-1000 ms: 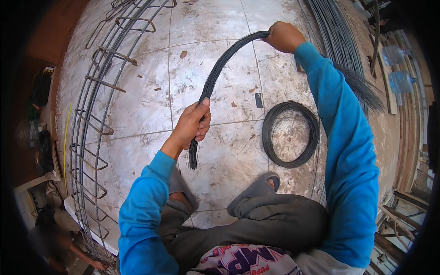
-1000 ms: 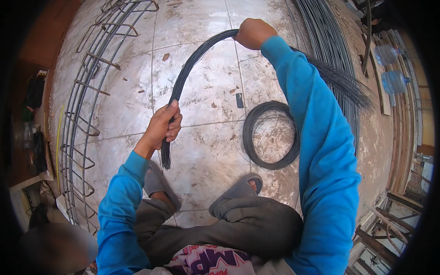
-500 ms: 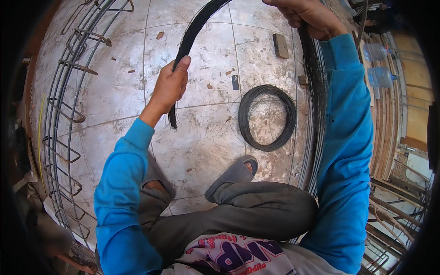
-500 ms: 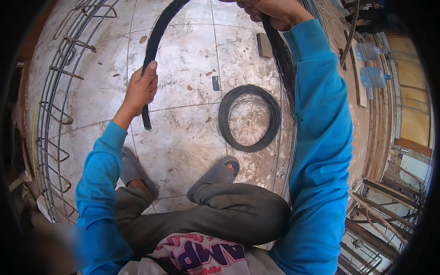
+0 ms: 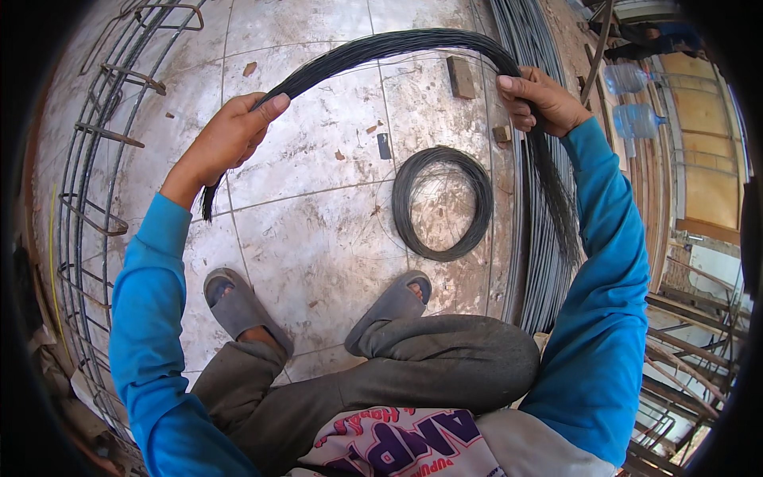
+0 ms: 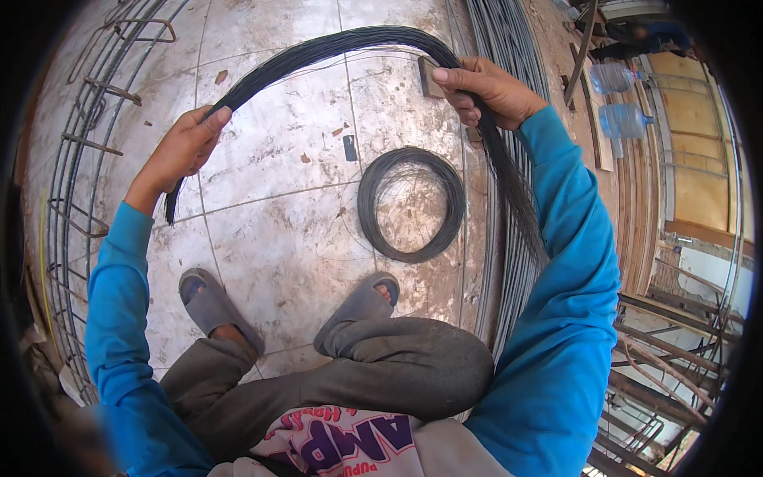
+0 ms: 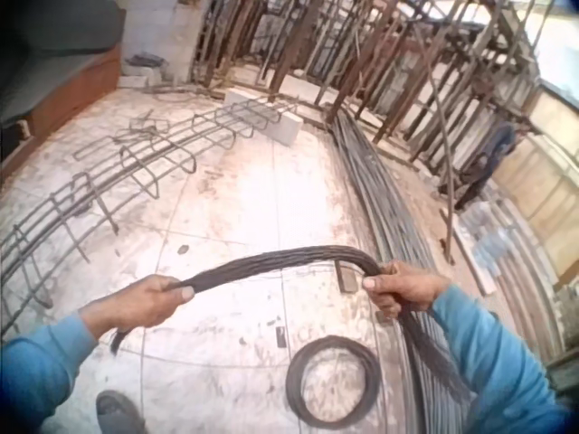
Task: The person separates a bundle of thin black wires by hand, straightens them, and سپس cuts the bundle using a pair of pliers.
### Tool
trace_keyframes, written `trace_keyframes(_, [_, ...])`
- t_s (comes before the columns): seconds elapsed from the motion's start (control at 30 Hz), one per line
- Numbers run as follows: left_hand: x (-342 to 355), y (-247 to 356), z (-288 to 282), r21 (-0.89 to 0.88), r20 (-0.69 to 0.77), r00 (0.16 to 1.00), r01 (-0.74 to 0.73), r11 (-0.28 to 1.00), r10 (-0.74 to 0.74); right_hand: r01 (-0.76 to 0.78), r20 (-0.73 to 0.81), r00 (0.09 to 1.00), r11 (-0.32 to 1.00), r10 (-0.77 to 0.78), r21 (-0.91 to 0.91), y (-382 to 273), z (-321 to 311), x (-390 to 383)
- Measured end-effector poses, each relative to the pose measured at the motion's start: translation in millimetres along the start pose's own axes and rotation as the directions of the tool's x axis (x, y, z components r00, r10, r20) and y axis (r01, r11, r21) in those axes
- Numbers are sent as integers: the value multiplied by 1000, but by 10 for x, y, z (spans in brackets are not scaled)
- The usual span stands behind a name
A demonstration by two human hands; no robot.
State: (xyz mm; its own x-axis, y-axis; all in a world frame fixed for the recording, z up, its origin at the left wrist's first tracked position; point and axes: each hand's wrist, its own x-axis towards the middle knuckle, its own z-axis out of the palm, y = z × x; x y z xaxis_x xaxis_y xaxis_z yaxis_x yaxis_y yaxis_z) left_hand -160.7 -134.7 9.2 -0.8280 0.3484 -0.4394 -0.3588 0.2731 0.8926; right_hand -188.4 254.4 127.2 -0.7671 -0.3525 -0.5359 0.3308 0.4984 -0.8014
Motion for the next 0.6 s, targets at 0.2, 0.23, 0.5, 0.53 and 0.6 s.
trace_keyframes(0.2, [85, -295, 157, -38, 123, 991, 65, 997, -60, 102, -322, 944, 992, -73, 73, -153, 314, 172])
trace_keyframes(0.23, [106, -362, 216, -40, 122, 991, 67, 997, -61, 169, -367, 922, 982, -125, 88, -184, 379, 219])
trace_keyframes(0.5, [44, -918, 636, -106, 91, 996, 27, 994, -17, 265, -482, 873, 904, -77, 336, -411, 821, 634])
trace_keyframes(0.53, [20, -942, 717, -194, 100, 995, 43, 980, -24, 287, -446, 888, 890, -110, 354, -436, 815, 684])
trace_keyframes(0.6, [-18, -927, 853, -282, 106, 994, 22, 959, 9, 298, -447, 886, 888, -121, 350, -503, 829, 735])
